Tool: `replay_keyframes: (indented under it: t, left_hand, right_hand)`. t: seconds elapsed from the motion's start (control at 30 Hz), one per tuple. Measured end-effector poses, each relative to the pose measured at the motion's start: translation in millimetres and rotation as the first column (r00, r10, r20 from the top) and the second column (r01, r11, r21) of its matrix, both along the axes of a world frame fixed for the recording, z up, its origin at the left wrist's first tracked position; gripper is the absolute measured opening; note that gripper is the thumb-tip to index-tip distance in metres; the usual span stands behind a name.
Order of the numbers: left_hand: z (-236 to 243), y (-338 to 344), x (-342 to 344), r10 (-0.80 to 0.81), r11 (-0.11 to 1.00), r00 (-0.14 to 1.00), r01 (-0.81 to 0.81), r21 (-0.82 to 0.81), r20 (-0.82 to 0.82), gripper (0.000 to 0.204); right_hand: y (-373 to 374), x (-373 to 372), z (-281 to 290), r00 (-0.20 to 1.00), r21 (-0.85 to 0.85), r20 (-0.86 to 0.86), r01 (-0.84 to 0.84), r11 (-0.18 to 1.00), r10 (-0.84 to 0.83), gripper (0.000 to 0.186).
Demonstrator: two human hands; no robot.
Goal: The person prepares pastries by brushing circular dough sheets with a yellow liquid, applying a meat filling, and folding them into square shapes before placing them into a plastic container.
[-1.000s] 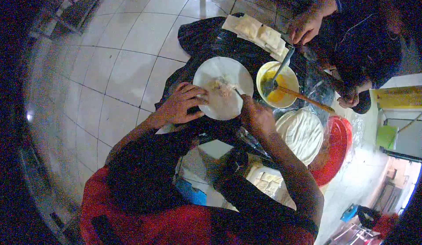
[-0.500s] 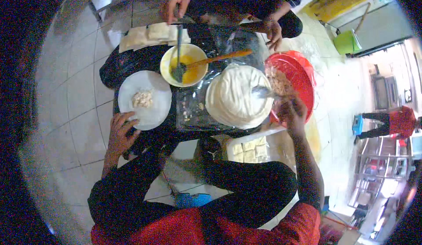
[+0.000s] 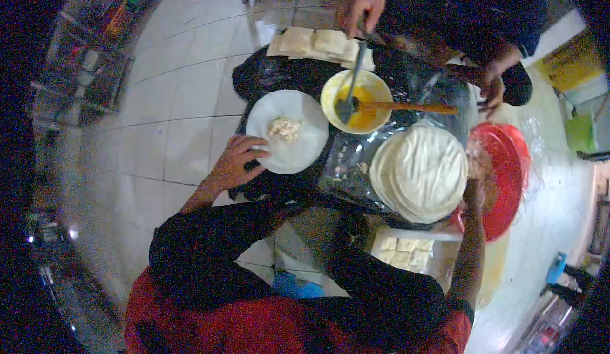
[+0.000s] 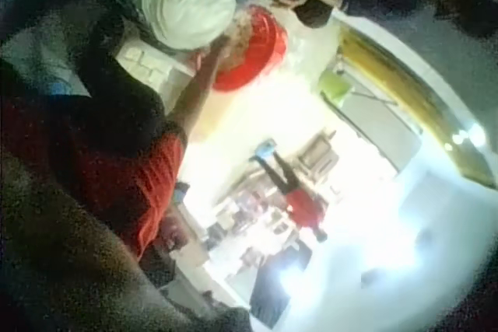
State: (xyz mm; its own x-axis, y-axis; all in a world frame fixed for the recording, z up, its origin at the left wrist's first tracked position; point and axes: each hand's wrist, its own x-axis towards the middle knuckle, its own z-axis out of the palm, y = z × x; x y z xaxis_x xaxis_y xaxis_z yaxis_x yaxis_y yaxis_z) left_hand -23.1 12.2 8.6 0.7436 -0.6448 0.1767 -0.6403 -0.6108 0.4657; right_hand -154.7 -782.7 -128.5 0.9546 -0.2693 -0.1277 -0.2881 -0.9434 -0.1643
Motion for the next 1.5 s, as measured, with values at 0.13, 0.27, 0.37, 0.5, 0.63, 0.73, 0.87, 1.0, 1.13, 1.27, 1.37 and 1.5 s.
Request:
replay_keyframes:
  t: [0.13, 0.27, 0.37, 0.5, 0.63, 0.73, 0.87, 1.0, 1.13, 1.27, 1.37, 1.5]
  left_hand:
    - [-3, 2, -2, -0.011, 1.000, 0.999, 0.010, 0.026, 0.049, 0.041]
    - [-1, 4, -8, 0.032, 0.999, 0.999, -0.033, 0.029, 0.042, 0.030]
    - [-2, 6, -4, 0.013, 0.999, 0.990, -0.007, -0.043, 0.138, 0.020]
    - [-7, 0, 11, -0.004, 0.993, 0.985, 0.023, -0.114, 0.170, 0.015]
    - [-10, -11, 31, 0.123, 0.963, 0.988, -0.097, -0.252, 0.091, 0.016]
    - [-3, -21, 57, 0.198, 0.940, 0.980, -0.182, -0.289, 0.028, 0.019]
    - [-20, -25, 86, 0.265, 0.931, 0.963, -0.240, -0.275, 0.055, 0.022]
    - [-29, -25, 88, 0.284, 0.934, 0.957, -0.261, -0.244, 0.063, 0.025]
    - [-23, -21, 72, 0.241, 0.943, 0.944, -0.171, -0.287, 0.227, 0.034]
    - [-6, -26, 48, 0.042, 0.992, 0.964, -0.008, -0.128, 0.263, 0.042]
    - [-11, -23, 31, 0.016, 0.999, 0.982, -0.022, 0.030, 0.186, 0.051]
    - [-3, -26, 31, 0.022, 0.996, 0.976, -0.040, 0.079, 0.217, 0.056]
  right_hand:
    - [21, 21, 12, 0.999, 0.133, 0.047, 0.006, 0.991, -0.013, 0.020]
    - [79, 38, 120, 0.915, 0.327, 0.401, -0.105, 0.939, -0.037, 0.020]
    - [164, 45, 202, 0.869, 0.460, 0.494, -0.236, 0.856, -0.026, 0.022]
    - [268, 56, 236, 0.834, 0.381, 0.508, -0.441, 0.812, 0.215, 0.018]
    - [424, 90, 258, 0.600, 0.477, 0.264, -0.762, 0.438, 0.755, 0.019]
    - [488, 104, 219, 0.369, 0.380, 0.238, -0.887, 0.264, 0.898, 0.036]
    - [543, 135, 211, 0.444, 0.097, 0.107, -0.895, 0.435, 0.890, 0.058]
    - [548, 153, 164, 0.506, -0.035, 0.008, -0.862, 0.506, 0.862, 0.070]
    - [545, 150, 150, 0.486, -0.069, -0.017, -0.872, 0.484, 0.874, 0.070]
    - [547, 136, 160, 0.506, -0.104, -0.076, -0.861, 0.498, 0.859, 0.069]
    - [537, 138, 189, 0.487, -0.049, -0.089, -0.873, 0.485, 0.869, 0.052]
    - [473, 166, 196, 0.504, -0.414, 0.094, -0.764, 0.494, 0.859, 0.039]
